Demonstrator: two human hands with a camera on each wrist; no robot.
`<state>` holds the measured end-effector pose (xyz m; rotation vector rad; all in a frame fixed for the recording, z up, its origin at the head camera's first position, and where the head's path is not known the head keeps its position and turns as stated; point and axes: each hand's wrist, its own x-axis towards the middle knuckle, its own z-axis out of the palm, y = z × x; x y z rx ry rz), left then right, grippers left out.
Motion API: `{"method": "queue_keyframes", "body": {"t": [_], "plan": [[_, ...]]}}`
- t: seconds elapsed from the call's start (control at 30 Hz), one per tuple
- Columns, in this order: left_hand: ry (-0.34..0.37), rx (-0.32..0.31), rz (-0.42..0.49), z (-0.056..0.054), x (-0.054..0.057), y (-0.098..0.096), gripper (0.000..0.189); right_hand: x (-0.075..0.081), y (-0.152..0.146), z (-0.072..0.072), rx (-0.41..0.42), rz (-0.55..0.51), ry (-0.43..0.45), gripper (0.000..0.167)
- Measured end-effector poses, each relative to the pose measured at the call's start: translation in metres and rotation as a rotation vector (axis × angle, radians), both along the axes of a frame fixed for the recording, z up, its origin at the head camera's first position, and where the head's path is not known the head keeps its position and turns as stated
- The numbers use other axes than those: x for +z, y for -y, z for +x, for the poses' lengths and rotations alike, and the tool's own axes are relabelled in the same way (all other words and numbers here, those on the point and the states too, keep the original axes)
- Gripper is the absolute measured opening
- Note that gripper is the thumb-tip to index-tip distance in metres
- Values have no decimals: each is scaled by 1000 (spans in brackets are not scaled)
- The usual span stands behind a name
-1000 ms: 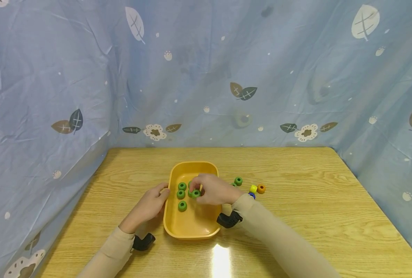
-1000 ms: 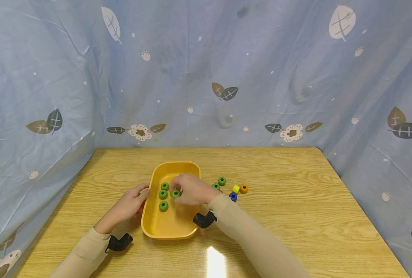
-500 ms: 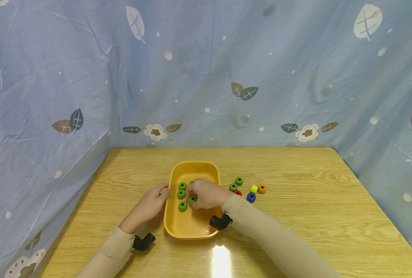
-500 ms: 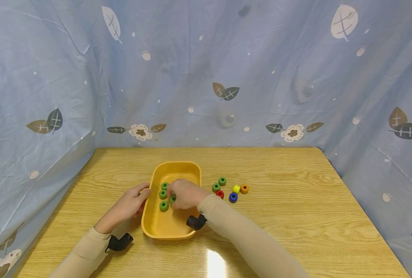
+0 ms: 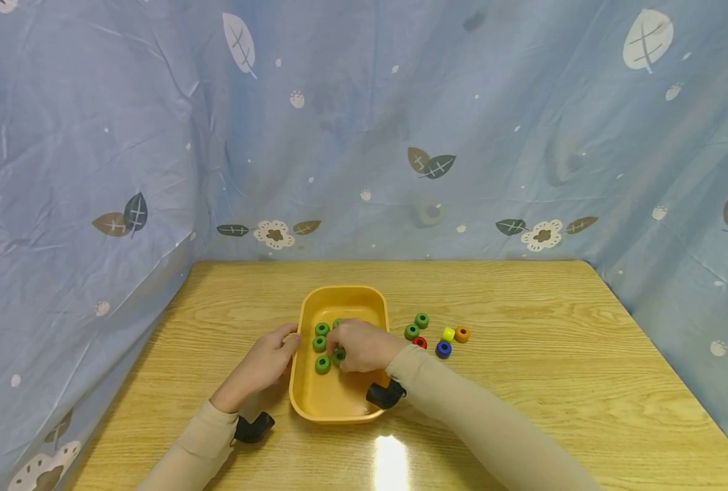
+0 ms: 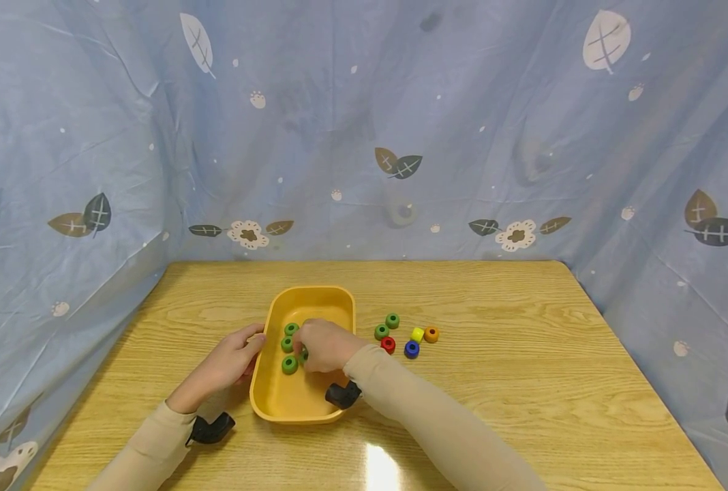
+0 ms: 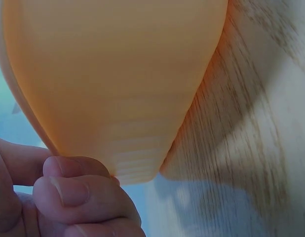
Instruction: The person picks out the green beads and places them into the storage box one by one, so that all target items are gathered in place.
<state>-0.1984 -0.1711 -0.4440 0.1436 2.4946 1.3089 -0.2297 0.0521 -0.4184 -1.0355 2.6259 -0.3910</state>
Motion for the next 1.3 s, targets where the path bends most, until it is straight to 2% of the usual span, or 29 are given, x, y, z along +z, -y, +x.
{"method": "queue_keyframes", "body": {"t": [0.27,0.67,1.13,1.3], "plan": [[7,-10,25,1,1,0,44,0,-4,-1,-6,-50,32,26],[2,9,5,0,1,-2,45,13,-27,0,-24,-270,117,29],[11,11,25,1,-1,-1,46,24,-53,17,-93,-428,115,37],[9,12,26,1,-2,-1,45,27,-66,23,-116,-470,71,36]]}}
